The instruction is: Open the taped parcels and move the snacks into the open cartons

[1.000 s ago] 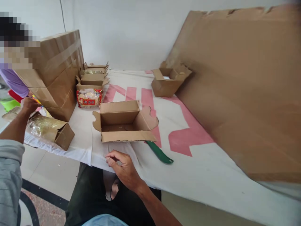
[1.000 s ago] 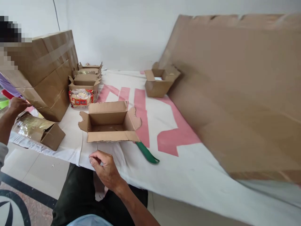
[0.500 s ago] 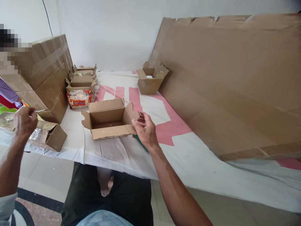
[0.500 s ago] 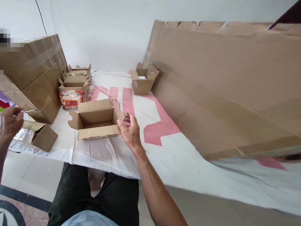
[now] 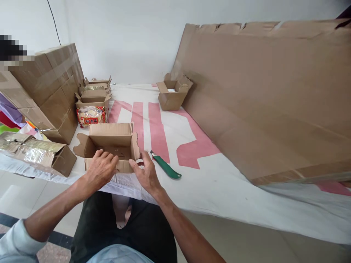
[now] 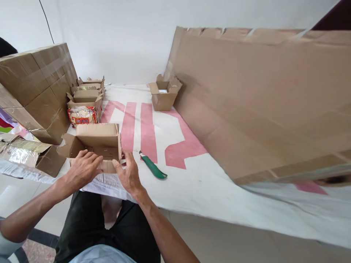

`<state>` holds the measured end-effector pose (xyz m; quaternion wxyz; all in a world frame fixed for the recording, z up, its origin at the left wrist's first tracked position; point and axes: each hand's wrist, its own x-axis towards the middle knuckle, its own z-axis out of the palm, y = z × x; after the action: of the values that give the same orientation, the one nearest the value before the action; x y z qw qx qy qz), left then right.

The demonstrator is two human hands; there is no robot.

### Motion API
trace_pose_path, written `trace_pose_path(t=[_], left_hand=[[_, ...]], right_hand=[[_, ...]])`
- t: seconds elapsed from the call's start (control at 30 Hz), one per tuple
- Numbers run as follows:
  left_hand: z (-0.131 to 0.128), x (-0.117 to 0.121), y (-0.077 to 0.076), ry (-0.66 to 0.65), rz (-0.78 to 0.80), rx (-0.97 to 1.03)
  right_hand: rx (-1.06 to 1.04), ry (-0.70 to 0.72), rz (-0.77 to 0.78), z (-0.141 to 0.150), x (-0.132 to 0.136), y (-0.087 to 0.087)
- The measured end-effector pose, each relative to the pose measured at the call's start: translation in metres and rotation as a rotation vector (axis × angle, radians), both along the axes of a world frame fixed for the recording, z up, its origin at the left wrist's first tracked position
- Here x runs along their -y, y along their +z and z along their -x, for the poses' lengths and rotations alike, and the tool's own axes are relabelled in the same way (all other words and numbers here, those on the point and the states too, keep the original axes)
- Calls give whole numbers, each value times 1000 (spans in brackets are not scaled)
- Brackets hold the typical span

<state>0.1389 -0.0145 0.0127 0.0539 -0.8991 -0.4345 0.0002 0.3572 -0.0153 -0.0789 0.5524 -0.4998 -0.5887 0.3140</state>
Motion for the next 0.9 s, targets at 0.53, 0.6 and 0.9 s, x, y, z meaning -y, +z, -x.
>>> trace_pose_path(t=[0.53, 0.6, 0.9], left_hand=[[82, -137, 29, 650, -45, -132], [82, -141, 21, 691, -29, -58], [65, -147, 5, 790, -47, 137]], right_hand=[[191, 50, 19, -5, -35, -82], [223, 65, -12, -5, -36, -84], [174, 73, -12, -11, -27, -97]])
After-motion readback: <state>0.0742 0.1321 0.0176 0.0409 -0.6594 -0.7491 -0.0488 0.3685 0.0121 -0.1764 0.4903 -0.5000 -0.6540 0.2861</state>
